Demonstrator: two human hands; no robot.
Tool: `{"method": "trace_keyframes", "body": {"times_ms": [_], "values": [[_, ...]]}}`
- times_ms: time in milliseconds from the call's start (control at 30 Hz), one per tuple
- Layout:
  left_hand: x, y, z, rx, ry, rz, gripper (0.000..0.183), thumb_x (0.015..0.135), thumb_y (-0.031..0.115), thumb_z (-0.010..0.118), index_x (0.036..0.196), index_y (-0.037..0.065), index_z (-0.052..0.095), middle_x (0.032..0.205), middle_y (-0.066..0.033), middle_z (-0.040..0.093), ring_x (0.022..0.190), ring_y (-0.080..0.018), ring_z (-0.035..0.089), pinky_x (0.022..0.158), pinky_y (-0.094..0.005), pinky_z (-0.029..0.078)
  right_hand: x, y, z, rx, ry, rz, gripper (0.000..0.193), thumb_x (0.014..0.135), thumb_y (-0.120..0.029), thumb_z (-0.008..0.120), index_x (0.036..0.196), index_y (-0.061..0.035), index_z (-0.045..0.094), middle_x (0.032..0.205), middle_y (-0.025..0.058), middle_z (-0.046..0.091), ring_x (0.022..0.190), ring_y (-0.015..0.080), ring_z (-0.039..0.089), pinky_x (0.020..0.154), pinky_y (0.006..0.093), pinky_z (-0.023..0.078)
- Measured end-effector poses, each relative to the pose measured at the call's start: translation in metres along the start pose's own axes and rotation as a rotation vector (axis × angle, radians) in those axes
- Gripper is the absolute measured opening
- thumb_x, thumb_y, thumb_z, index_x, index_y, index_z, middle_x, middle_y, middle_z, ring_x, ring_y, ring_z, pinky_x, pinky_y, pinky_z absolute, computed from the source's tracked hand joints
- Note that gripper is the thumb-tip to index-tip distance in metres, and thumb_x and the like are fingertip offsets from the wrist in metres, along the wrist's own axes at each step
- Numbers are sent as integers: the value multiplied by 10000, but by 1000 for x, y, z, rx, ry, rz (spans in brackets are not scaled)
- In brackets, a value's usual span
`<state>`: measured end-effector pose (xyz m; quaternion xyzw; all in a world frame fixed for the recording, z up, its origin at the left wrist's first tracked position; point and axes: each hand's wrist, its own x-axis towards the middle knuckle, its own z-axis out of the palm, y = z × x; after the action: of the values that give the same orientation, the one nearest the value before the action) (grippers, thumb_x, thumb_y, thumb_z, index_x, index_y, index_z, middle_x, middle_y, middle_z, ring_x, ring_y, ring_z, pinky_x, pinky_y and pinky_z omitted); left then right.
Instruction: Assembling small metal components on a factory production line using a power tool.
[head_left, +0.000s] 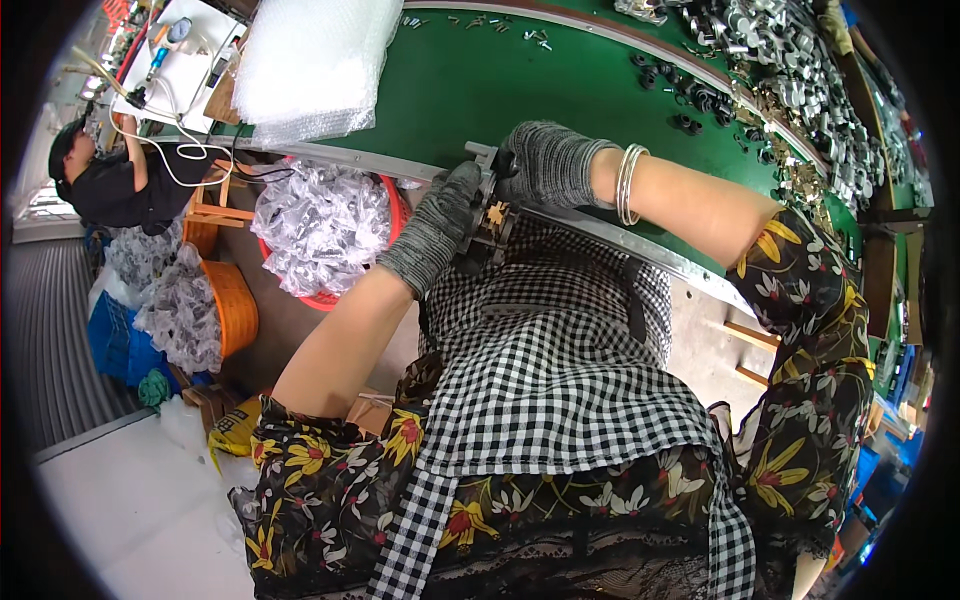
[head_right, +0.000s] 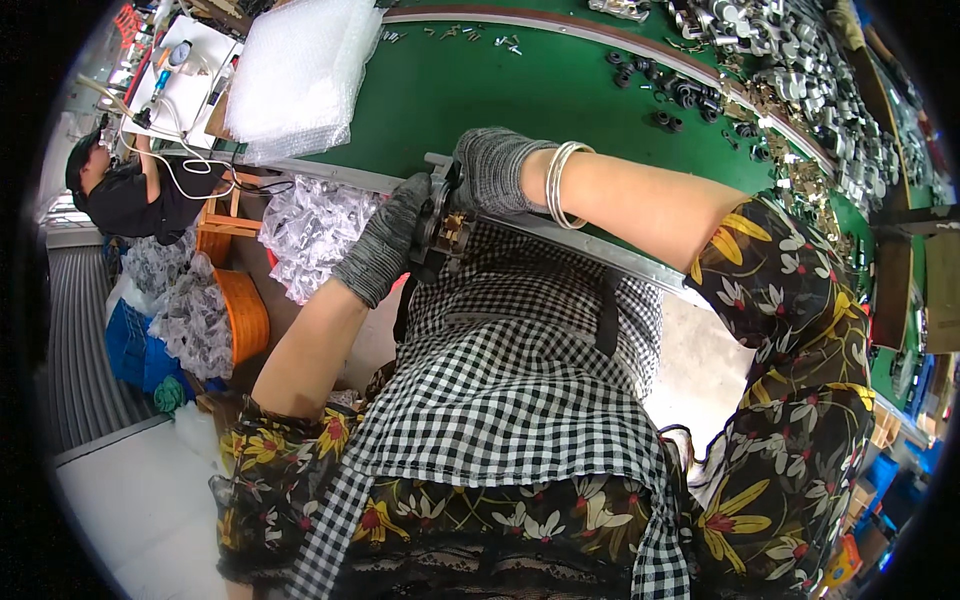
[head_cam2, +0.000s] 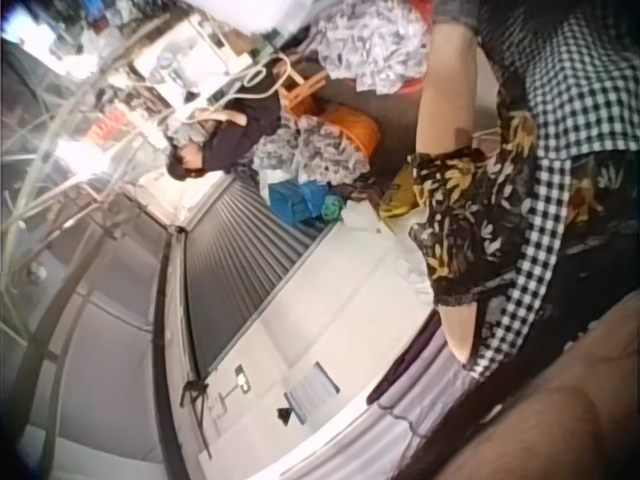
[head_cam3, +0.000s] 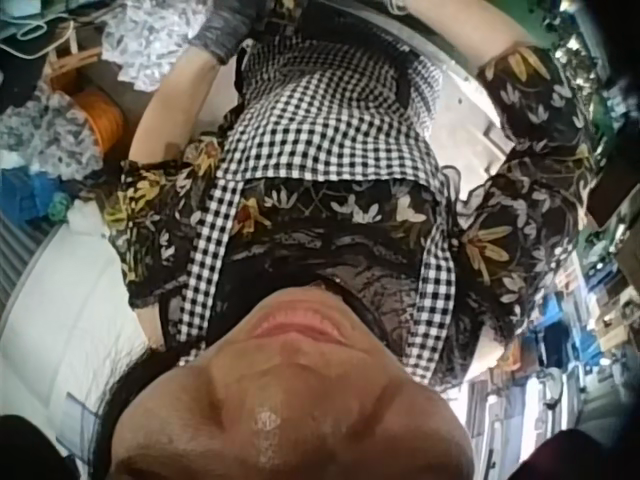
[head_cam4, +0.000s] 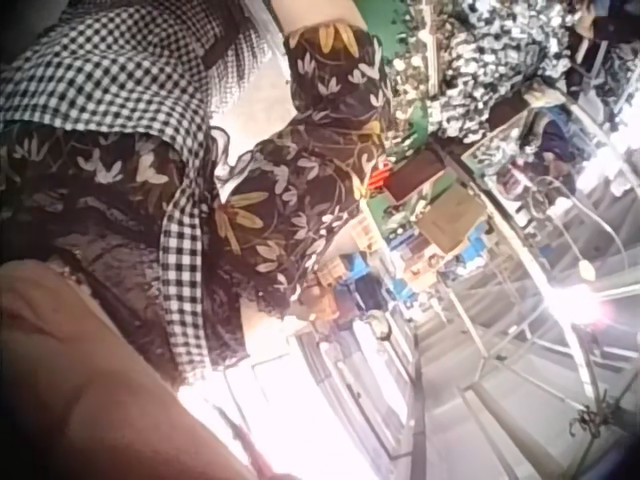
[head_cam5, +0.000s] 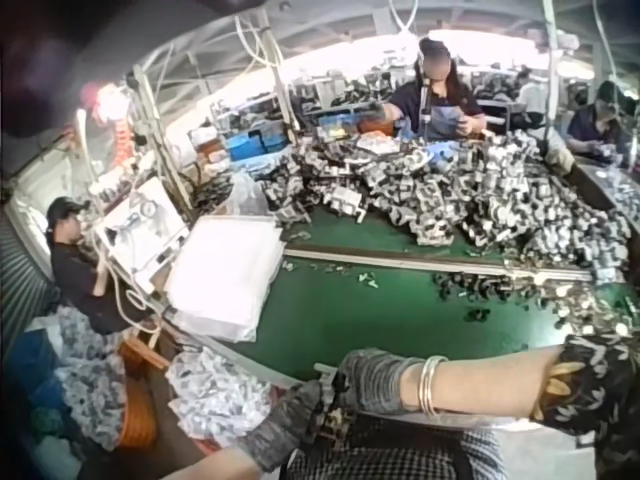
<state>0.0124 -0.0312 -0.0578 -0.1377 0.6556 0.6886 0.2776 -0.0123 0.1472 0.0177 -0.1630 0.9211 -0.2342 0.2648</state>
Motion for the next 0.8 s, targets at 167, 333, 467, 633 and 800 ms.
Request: {"method": "trace_keyframes", "body": {"times_ms": [167, 333, 467, 633, 800], "values": [[-3, -1, 2, 267, 12, 258, 366, 923, 389, 470, 1035, 52, 556, 842, -54, 561, 733, -152, 530, 657, -292, 469, -1, -1, -1, 44, -42, -58, 216, 795, -161, 637, 940, -6, 679, 784, 151, 672, 673, 248, 631, 676, 346, 518], [-11, -2, 5, 230, -43, 229, 348, 958, 370, 436, 1074, 52, 514, 931, -60, 551, 829, -143, 520, 750, -281, 456, -1, 5, 2, 118, -70, -27, 186, 797, -141, 639, 927, -14, 681, 760, 158, 665, 667, 228, 632, 656, 326, 506], [-6, -17, -2, 336, -63, 468, 335, 959, 366, 443, 1065, 56, 511, 925, -61, 550, 835, -144, 521, 760, -284, 454, -1, 8, 5, 129, -36, -88, 186, 800, -139, 638, 932, -16, 681, 768, 156, 670, 671, 220, 634, 660, 322, 508], [-1, -23, -3, 507, -26, 582, 338, 963, 370, 432, 1045, 51, 507, 921, -76, 548, 829, -136, 523, 749, -282, 457, -2, 7, 7, 124, -38, -36, 188, 804, -141, 631, 939, -20, 680, 784, 159, 674, 684, 214, 642, 690, 323, 515], [8, -24, 9, 130, -20, 216, 341, 954, 373, 451, 1045, 49, 510, 808, -72, 574, 627, -149, 557, 590, -294, 503, -14, 6, -6, 42, 142, -159, 207, 800, -181, 670, 927, -18, 679, 741, 145, 658, 655, 234, 624, 640, 334, 509]]}}
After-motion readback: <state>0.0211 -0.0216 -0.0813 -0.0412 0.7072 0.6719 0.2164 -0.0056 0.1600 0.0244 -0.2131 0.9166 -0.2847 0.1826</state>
